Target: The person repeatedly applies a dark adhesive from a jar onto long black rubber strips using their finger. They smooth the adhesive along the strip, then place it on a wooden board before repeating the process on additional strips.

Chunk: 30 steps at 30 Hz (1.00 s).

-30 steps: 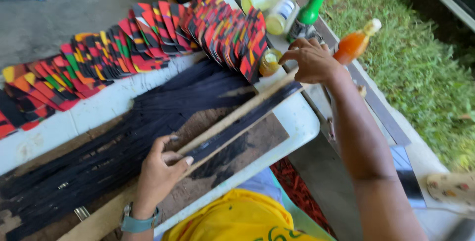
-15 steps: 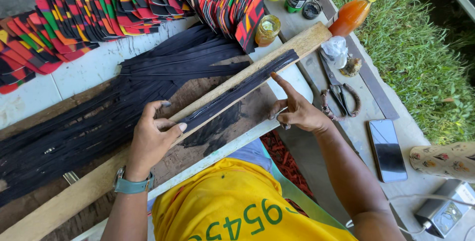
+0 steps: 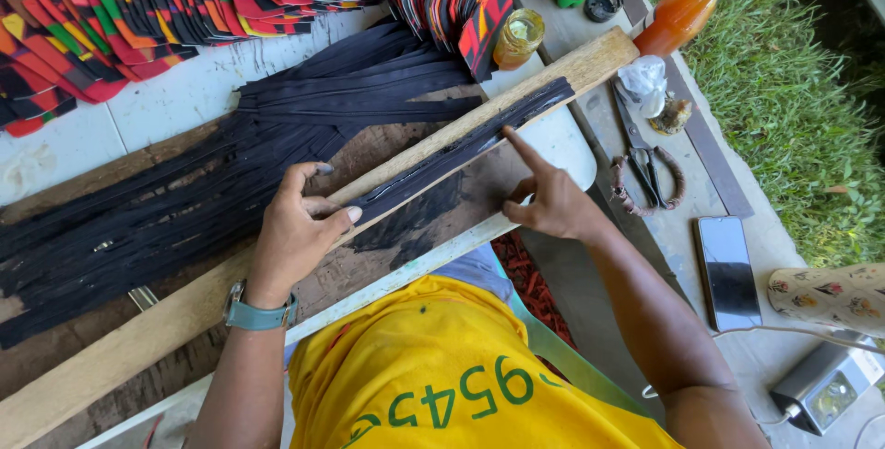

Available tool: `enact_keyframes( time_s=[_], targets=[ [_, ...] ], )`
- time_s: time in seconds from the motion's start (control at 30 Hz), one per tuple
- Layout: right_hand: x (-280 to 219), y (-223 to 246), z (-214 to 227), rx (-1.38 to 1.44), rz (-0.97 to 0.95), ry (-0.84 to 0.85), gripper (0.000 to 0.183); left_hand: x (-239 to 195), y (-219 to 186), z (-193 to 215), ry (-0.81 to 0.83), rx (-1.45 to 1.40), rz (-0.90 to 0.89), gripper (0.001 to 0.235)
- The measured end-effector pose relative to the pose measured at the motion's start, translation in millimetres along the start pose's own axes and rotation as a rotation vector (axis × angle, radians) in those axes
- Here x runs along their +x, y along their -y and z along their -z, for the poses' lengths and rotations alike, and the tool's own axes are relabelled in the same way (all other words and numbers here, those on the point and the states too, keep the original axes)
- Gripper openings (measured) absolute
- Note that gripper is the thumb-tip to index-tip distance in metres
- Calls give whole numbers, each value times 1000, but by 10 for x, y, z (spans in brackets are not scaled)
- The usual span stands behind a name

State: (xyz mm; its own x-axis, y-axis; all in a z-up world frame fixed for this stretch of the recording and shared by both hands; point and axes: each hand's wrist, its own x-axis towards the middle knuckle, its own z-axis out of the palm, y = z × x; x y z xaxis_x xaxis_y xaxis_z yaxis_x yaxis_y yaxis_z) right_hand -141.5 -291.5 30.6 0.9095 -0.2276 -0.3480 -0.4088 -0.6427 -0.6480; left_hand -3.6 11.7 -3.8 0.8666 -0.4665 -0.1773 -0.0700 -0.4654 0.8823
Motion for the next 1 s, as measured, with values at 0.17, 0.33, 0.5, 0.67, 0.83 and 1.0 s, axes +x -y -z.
enact_keyframes(
  time_s=[0.17, 0.33, 0.5, 0.67, 0.83, 1.0],
  targets=[
    [-55, 38, -179, -157, 257, 36, 105, 17, 23, 7, 24, -46, -33, 69],
    [-58, 149, -336, -360, 222, -40, 103, 3, 43, 17, 15, -58, -54, 65],
    [-47, 66, -587, -545, 126, -79, 93, 8, 9, 32, -5, -3, -92, 66],
    [163, -71, -318, -665, 466, -455, 59, 6, -1, 36, -1, -25, -75, 67],
    [908, -87, 723, -778, 356, -768, 31, 2, 21, 48, 1, -20, -37, 69],
    [1607, -77, 1043, -883, 182, -488, 37, -25, -16, 21, -29, -62, -38, 69]
  ],
)
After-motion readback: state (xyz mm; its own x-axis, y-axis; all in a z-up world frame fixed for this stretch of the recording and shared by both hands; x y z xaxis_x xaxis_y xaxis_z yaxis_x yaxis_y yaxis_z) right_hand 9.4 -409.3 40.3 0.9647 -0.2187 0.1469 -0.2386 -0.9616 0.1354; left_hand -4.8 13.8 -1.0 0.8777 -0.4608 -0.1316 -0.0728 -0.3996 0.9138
